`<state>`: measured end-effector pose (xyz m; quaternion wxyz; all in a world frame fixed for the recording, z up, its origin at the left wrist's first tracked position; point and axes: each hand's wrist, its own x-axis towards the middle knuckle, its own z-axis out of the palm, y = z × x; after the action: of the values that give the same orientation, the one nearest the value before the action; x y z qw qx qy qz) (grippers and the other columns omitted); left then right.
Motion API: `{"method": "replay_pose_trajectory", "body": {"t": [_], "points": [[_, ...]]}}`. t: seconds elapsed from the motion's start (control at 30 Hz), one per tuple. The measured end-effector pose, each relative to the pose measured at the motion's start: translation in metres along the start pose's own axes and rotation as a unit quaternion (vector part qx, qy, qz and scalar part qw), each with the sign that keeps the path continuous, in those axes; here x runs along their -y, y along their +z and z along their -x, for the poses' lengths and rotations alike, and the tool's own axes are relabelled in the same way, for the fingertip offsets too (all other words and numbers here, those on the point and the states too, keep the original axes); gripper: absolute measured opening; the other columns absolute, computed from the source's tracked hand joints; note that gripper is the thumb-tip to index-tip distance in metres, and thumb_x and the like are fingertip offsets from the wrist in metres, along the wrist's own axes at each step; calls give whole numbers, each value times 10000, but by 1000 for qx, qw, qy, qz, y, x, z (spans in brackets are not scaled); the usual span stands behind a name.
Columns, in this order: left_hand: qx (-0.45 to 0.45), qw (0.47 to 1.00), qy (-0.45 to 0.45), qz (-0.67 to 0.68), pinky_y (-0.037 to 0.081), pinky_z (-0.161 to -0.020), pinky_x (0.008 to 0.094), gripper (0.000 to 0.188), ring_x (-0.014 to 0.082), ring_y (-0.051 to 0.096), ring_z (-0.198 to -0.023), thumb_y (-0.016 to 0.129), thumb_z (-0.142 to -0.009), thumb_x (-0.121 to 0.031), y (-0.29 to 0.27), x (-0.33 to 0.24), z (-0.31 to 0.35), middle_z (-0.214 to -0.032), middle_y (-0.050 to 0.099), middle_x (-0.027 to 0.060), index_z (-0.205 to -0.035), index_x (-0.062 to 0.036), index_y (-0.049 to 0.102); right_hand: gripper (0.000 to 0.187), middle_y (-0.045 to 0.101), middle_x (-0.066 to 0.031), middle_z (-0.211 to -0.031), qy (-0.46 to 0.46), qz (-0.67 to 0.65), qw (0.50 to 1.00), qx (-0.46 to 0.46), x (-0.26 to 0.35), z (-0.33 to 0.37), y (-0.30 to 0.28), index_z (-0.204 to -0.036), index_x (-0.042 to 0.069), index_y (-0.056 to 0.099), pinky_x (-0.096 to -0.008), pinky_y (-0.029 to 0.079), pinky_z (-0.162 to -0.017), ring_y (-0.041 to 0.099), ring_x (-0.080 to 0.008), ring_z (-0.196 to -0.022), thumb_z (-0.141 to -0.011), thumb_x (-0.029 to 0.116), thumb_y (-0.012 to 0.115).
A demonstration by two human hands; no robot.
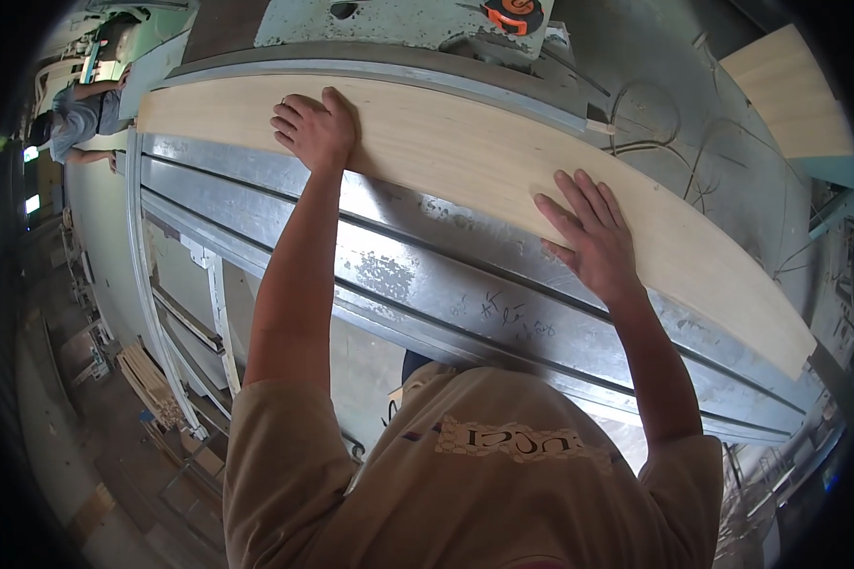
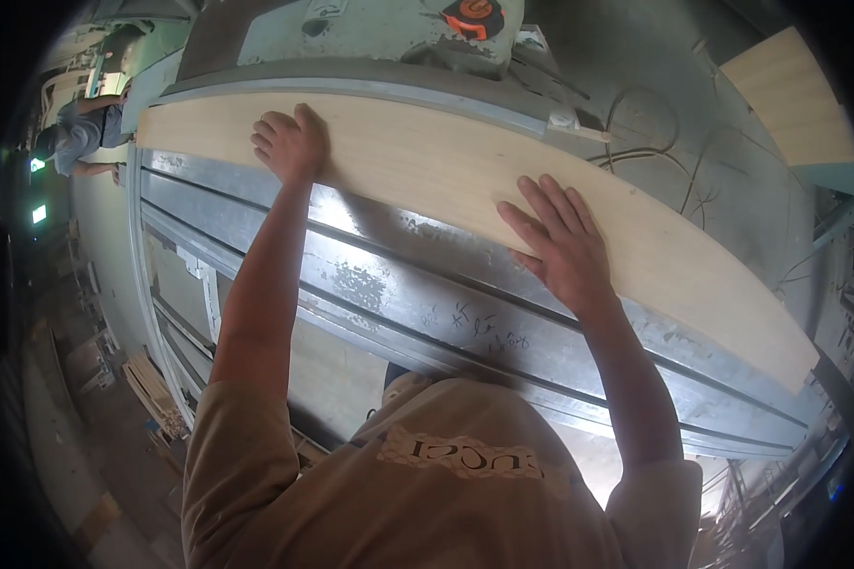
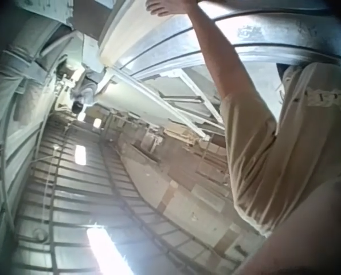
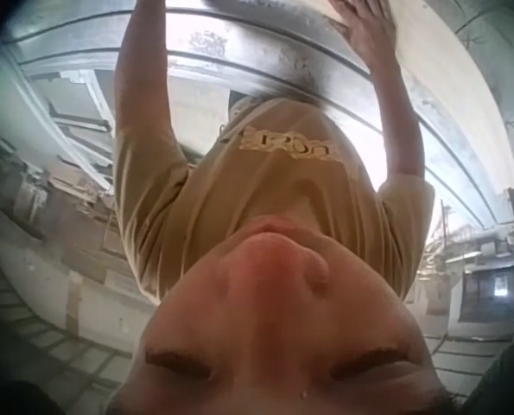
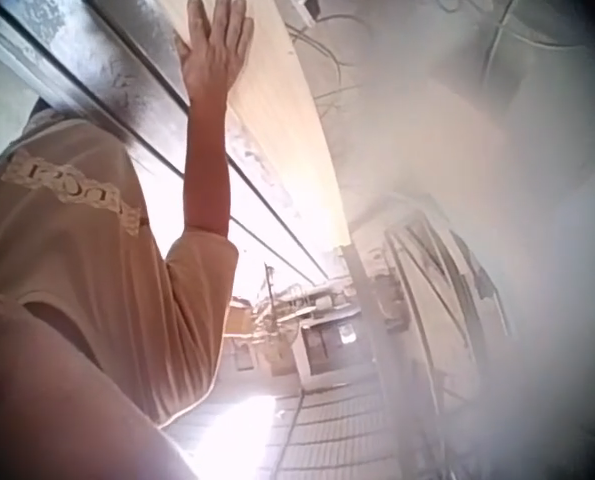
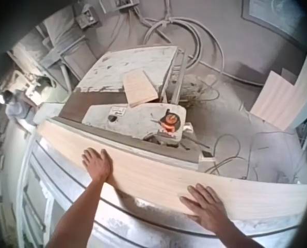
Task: The recorder uses a large industrial sliding table saw to cut wooden planks and then moves them within the workshop.
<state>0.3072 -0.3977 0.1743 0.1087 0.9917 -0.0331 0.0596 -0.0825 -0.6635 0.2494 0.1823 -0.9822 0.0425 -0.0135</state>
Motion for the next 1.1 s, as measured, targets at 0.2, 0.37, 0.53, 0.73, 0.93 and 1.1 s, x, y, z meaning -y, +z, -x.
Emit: {"method": "replay_pose_trajectory", "body": {"t": [0.2, 0.37, 0.53, 0.73, 0.93, 1.1], "points": [[-20, 1000, -2, -16, 173, -1332, 604, 890, 543, 266, -1608, 395, -1095, -626, 6, 9, -1, -1714, 342, 345, -1611, 99, 388, 757, 460, -44, -1755, -1, -12, 1000, 1, -1, 3, 0, -1606, 276, 611, -489, 293, -1363, 391, -283, -1636, -895, 355, 856], [-5, 1000, -1, -23, 175, -1331, 608, 888, 537, 273, -1608, 393, -1097, -633, 8, 7, -2, -1718, 343, 338, -1618, 87, 392, 758, 446, -45, -1765, 7, -24, 1000, 12, 0, 6, -3, -1616, 282, 604, -499, 281, -1370, 374, -288, -1648, -902, 354, 849], [-7, 999, -4, -31, 184, -1327, 606, 891, 532, 278, -1607, 391, -1096, -637, 8, 9, -4, -1718, 347, 333, -1619, 84, 392, 805, 458, -25, -1754, -4, -17, 1000, -8, -1, 8, -1, -1618, 286, 587, -470, 303, -1361, 393, -262, -1634, -870, 336, 881], [-13, 999, -3, -33, 191, -1325, 595, 890, 527, 288, -1603, 389, -1093, -642, 9, 8, -4, -1713, 362, 329, -1611, 82, 409, 802, 446, -26, -1765, -9, -19, 1000, -11, -5, 9, 4, -1632, 307, 583, -478, 300, -1362, 384, -267, -1643, -887, 366, 874], [-25, 999, -9, -45, 219, -1314, 580, 878, 491, 339, -1573, 401, -1090, -644, 7, 11, -5, -1679, 411, 311, -1589, 77, 444, 806, 449, -30, -1764, -20, -13, 1000, -14, -7, 8, 5, -1636, 311, 575, -474, 299, -1361, 389, -271, -1642, -892, 375, 878], [-42, 998, -15, -44, 244, -1307, 557, 874, 461, 348, -1572, 436, -1082, -660, 6, 5, -3, -1685, 423, 279, -1577, 60, 465, 793, 447, -37, -1767, -32, -9, 999, -29, -9, 12, 9, -1635, 313, 576, -474, 300, -1356, 388, -275, -1643, -903, 384, 872]]}}
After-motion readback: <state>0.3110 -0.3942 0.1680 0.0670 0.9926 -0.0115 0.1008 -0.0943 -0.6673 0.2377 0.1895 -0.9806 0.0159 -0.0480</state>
